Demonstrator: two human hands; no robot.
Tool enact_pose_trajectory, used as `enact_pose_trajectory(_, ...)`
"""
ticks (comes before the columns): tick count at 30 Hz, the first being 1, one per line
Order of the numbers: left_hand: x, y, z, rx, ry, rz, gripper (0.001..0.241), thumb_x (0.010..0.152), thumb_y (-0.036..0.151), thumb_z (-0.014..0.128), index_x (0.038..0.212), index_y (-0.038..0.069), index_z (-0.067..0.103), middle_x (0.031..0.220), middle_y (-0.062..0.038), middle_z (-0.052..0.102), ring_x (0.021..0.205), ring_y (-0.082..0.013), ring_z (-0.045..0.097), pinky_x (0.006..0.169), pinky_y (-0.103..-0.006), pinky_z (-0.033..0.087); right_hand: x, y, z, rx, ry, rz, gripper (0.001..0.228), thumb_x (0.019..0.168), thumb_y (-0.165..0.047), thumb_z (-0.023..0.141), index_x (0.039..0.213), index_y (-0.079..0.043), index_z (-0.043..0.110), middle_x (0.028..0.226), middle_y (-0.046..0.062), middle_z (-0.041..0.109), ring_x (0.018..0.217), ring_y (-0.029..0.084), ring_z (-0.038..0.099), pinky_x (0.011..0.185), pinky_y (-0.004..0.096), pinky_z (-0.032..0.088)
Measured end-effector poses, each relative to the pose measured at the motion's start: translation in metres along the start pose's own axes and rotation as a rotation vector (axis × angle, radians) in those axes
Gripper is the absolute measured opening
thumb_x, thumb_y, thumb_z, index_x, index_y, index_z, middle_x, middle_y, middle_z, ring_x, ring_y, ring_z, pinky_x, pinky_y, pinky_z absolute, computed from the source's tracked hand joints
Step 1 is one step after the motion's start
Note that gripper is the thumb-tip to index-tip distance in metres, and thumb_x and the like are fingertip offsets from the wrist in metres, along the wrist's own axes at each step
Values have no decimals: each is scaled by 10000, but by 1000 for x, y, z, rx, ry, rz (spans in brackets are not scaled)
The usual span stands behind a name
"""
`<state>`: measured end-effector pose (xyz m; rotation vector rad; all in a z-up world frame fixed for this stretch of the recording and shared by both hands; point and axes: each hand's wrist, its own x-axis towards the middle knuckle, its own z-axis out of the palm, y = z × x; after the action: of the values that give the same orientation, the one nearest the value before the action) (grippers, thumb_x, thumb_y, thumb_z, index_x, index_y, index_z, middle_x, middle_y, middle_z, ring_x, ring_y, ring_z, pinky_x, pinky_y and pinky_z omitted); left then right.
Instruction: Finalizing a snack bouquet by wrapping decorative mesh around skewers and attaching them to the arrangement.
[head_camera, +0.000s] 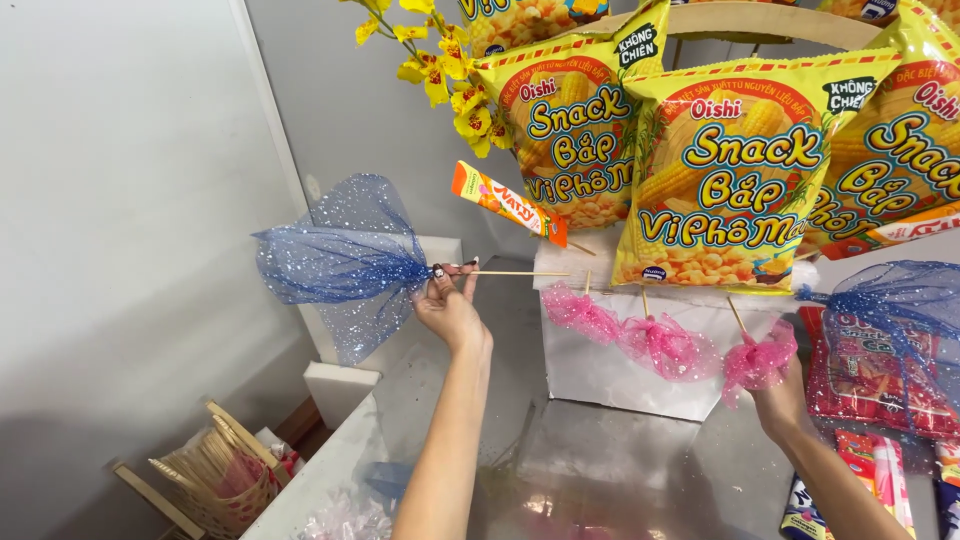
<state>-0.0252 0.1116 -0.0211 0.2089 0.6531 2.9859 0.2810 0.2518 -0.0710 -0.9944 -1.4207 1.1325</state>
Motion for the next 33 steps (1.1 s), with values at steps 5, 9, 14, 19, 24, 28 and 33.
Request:
enact_pose_trajectory(5, -4, -11, -3, -6, 18, -39, 120, 901, 19, 406, 781, 10, 400, 649, -143, 565, 645, -270, 641, 709, -427, 571, 3, 6, 0, -18, 14, 2, 737, 744, -144, 536, 1385, -64, 182, 1340, 186, 274, 1161, 362, 360, 847, 503, 380)
enact_pose_trajectory(9, -2, -22, 2, -38, 0, -22, 88, 897, 4, 413, 819, 20, 375, 687, -128, 549, 608, -241, 621, 704, -430, 577, 3, 1, 0, -158, 27, -48, 721, 728, -155, 546, 1368, -28, 239, 1251, 232, 384, 1090, 372, 422, 821, 491, 394)
enact_pose_trajectory(14, 0, -33, -1, -43, -15, -17, 95, 892, 15, 433, 810, 18, 386, 691, -127, 546, 583, -220, 611, 696, -424, 577, 6, 7, 2, -133, 49, -46, 732, 728, -199, 552, 1368, -47, 231, 1376, 196, 261, 1193, 379, 343, 865, 502, 377)
enact_pose_trajectory(19, 0, -50, -1, 41, -9, 1, 88, 897, -9, 387, 831, 48, 374, 719, -96, 552, 600, -219, 626, 717, -332, 528, 10, 14, -2, -171, 44, -85, 796, 671, -275, 546, 1368, -50, 234, 1359, 206, 278, 1184, 372, 350, 877, 504, 370)
enact_pose_trajectory(24, -22, -29, 13, 205, -62, 80, 195, 917, 112, 417, 739, 60, 479, 600, -58, 589, 531, -63, 507, 562, -106, 402, 16, 26, -6, -170, 29, -83, 688, 723, -233, 513, 1334, -40, 261, 1297, 195, 266, 1176, 375, 323, 896, 526, 345)
enact_pose_trajectory(28, -13, -54, 17, 219, -29, 74, 90, 901, 76, 443, 812, 89, 450, 618, -37, 588, 536, -99, 587, 504, -122, 411, 40, 53, -18, -105, -1, -137, 576, 755, -147, 507, 1276, 15, 324, 1122, 243, 368, 1058, 414, 405, 842, 566, 370)
enact_pose_trajectory(33, -22, -56, 19, 211, 10, 51, 61, 891, 80, 481, 845, 66, 443, 670, -21, 561, 562, -74, 565, 532, -119, 396, 43, 63, -16, -51, -56, -221, 399, 821, -114, 471, 1186, 34, 410, 939, 262, 505, 963, 440, 496, 876, 620, 341)
